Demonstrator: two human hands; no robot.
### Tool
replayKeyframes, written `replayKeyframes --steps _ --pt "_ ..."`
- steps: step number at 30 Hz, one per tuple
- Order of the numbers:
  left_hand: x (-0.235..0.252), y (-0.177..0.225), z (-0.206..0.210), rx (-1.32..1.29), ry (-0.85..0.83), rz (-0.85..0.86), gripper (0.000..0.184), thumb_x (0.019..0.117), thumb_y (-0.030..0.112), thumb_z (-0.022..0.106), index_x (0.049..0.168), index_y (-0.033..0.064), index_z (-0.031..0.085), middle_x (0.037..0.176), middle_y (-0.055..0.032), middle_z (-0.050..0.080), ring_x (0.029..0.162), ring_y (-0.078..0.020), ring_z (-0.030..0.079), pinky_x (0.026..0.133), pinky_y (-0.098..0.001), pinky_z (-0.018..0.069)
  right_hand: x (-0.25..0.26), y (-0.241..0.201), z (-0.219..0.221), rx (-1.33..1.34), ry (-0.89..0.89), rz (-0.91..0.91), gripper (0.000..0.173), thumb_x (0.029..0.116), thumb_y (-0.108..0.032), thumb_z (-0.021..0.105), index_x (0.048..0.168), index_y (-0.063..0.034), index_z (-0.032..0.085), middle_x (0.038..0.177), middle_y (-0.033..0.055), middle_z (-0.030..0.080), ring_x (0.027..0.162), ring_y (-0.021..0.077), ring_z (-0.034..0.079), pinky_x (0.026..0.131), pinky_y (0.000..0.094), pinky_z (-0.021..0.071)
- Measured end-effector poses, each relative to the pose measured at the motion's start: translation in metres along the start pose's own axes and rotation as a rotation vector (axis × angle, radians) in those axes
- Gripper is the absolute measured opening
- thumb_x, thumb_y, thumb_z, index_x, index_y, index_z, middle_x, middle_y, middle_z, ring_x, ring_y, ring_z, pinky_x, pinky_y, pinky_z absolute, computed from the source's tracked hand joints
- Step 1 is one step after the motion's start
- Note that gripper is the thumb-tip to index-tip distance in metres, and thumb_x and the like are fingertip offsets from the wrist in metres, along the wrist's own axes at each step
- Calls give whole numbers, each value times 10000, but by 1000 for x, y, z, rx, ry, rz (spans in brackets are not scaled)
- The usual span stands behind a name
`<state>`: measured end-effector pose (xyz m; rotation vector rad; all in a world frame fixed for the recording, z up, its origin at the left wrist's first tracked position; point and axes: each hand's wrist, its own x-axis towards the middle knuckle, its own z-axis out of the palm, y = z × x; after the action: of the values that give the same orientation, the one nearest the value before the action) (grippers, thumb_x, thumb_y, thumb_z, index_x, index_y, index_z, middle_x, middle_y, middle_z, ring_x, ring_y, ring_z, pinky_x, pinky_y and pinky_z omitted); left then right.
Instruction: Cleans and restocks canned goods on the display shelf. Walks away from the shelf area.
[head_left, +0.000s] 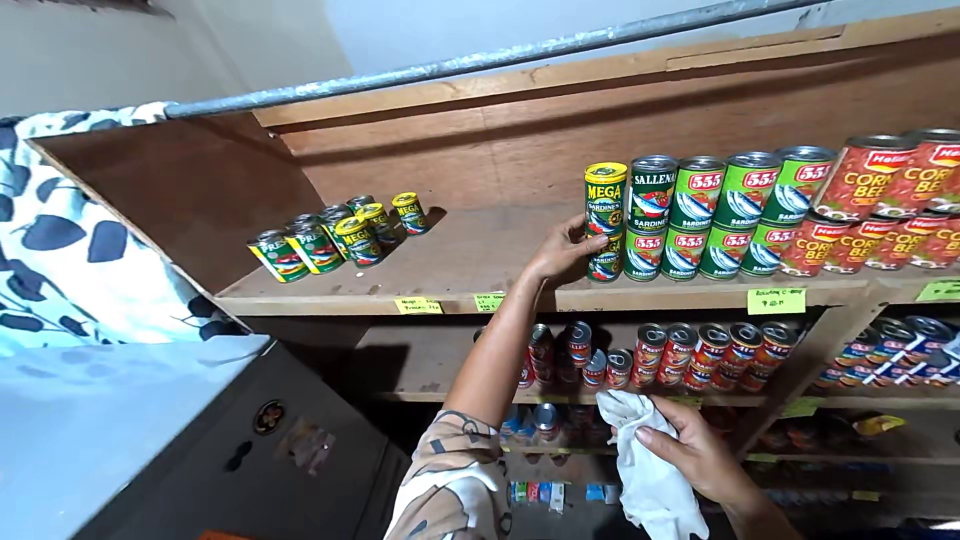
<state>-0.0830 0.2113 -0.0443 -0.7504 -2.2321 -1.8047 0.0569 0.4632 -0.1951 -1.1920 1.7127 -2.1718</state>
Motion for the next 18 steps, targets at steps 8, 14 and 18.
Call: replayKeyframes --steps 8,14,18 --pt "-9 -10 3 82 -22 -55 490 827 -77 760 1284 -14 594 1089 -91 727 928 -117 713 864 -304 601 1 0 -1 -27 -1 -8 230 962 -205 666 1138 -68 718 1011 -58 763 927 -7 705 855 205 594" --pt "-10 -11 2 37 -17 -69 501 826 -97 751 1292 -21 584 1097 -84 727 931 -107 713 868 -294 600 7 2 4 -1 -23 3 211 958 -190 667 1122 -67 718 1004 -57 760 920 -5 703 853 202 590" --pt "-10 -10 8 46 22 -40 554 821 -93 753 1330 -48 541 1129 -115 711 964 -121 703 889 -306 592 7 5 7 -50 -14 7 240 955 -224 670 1129 -66 717 1005 -49 765 922 2 710 856 212 596"
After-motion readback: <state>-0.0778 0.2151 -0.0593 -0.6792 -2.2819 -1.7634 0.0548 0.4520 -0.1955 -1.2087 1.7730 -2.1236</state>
